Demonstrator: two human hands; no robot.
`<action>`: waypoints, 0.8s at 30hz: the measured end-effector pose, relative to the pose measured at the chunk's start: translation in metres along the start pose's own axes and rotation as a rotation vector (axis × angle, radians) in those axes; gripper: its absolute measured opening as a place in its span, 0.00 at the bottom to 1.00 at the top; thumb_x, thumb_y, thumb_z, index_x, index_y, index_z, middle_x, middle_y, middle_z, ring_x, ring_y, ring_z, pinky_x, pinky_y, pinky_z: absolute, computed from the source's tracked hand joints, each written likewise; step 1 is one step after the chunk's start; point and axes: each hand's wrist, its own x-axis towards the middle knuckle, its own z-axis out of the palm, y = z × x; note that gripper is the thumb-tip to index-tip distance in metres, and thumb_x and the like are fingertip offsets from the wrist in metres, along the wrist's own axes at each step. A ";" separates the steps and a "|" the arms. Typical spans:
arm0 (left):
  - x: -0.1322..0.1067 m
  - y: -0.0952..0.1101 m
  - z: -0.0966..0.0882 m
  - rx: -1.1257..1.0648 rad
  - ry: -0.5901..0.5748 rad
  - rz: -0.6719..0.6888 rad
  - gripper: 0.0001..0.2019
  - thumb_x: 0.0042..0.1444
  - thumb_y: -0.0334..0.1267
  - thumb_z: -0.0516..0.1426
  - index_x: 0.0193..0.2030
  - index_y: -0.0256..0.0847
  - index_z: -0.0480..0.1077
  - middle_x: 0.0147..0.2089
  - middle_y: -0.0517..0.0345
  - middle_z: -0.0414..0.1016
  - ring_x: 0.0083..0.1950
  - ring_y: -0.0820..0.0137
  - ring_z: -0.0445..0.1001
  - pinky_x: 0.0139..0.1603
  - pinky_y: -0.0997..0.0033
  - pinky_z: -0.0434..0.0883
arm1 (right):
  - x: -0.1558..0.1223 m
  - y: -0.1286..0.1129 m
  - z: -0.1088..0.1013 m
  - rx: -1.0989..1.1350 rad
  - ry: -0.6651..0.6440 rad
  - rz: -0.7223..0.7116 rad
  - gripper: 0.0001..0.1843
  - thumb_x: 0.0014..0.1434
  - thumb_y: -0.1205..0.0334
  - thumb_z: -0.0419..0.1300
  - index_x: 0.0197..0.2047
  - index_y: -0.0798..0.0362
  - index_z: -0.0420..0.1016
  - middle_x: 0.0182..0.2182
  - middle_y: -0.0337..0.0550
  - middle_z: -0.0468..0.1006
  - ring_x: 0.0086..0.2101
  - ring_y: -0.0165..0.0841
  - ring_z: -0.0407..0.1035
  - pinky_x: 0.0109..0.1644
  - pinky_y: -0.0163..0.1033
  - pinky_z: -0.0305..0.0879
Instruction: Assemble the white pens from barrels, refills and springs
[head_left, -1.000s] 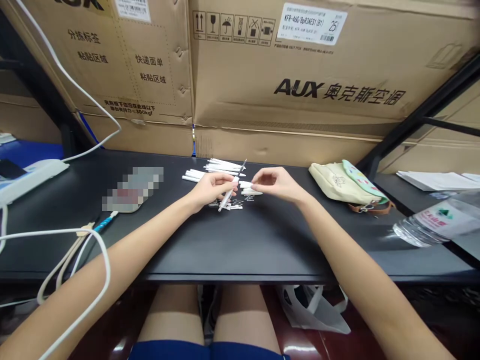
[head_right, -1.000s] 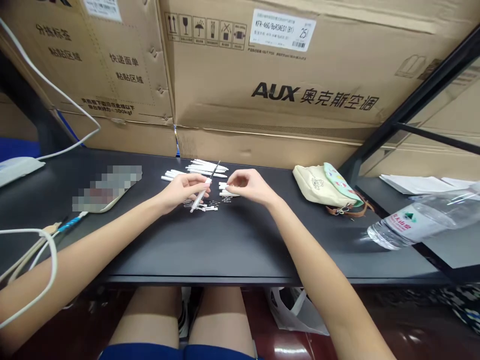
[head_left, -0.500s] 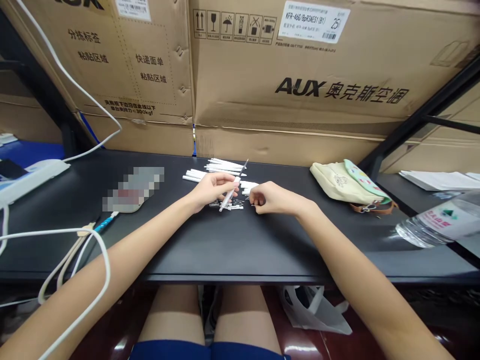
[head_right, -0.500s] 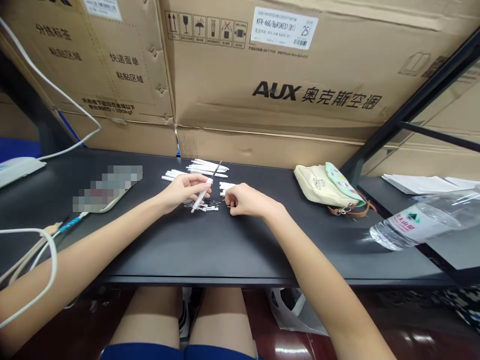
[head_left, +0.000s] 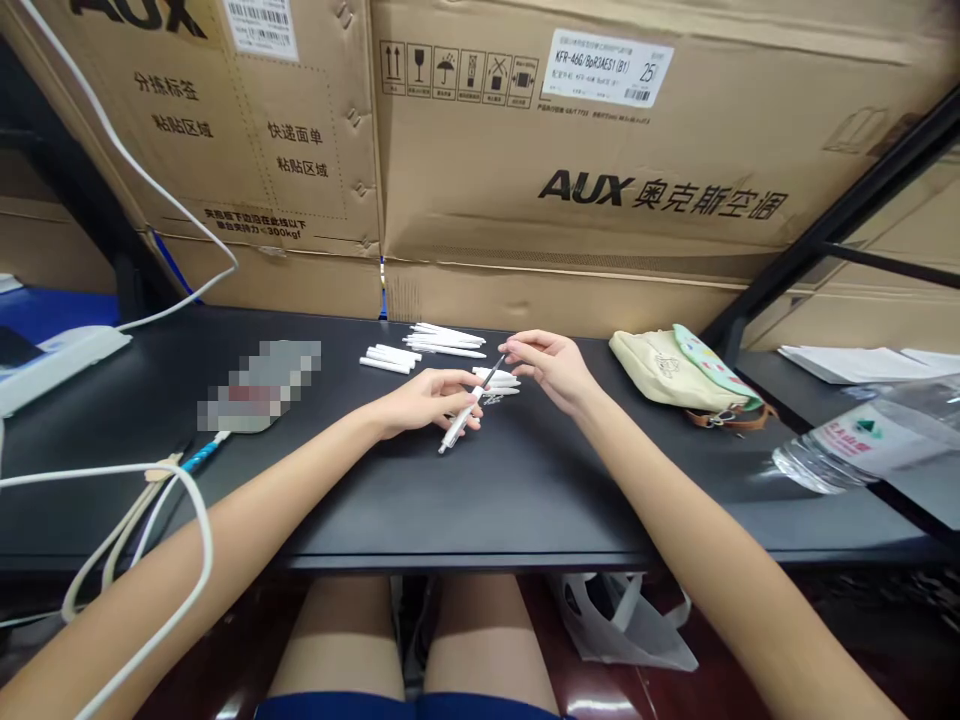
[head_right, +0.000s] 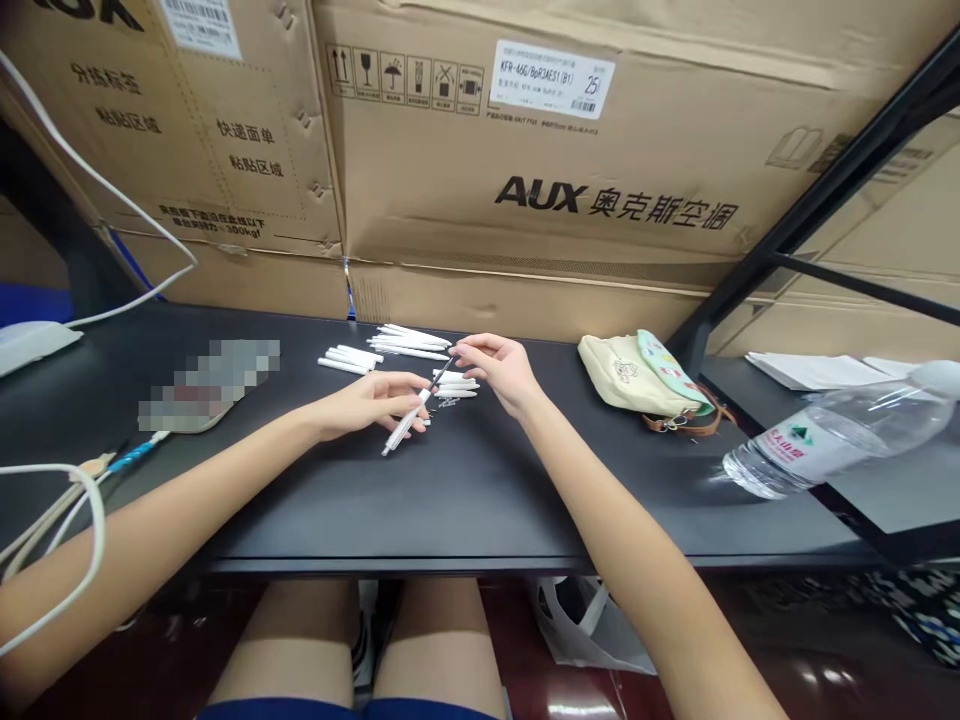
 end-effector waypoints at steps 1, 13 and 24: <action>0.000 0.000 0.000 -0.001 -0.002 0.000 0.22 0.51 0.48 0.61 0.49 0.38 0.67 0.37 0.52 0.75 0.39 0.64 0.77 0.39 0.64 0.73 | -0.001 -0.001 0.001 0.005 -0.020 0.000 0.16 0.40 0.54 0.70 0.30 0.53 0.77 0.31 0.43 0.78 0.29 0.27 0.69 0.29 0.32 0.68; 0.000 0.001 0.000 -0.022 0.017 0.008 0.23 0.50 0.48 0.62 0.49 0.38 0.67 0.36 0.52 0.75 0.38 0.65 0.77 0.38 0.65 0.73 | -0.002 0.000 0.002 -0.003 -0.072 -0.011 0.15 0.40 0.55 0.70 0.31 0.54 0.78 0.28 0.41 0.78 0.28 0.27 0.68 0.28 0.31 0.69; -0.001 0.002 0.000 -0.015 0.021 0.000 0.22 0.49 0.48 0.62 0.48 0.38 0.68 0.36 0.52 0.75 0.38 0.65 0.77 0.37 0.65 0.74 | -0.005 0.003 0.006 -0.019 -0.171 0.035 0.18 0.39 0.55 0.71 0.33 0.55 0.77 0.29 0.43 0.79 0.27 0.29 0.72 0.28 0.32 0.68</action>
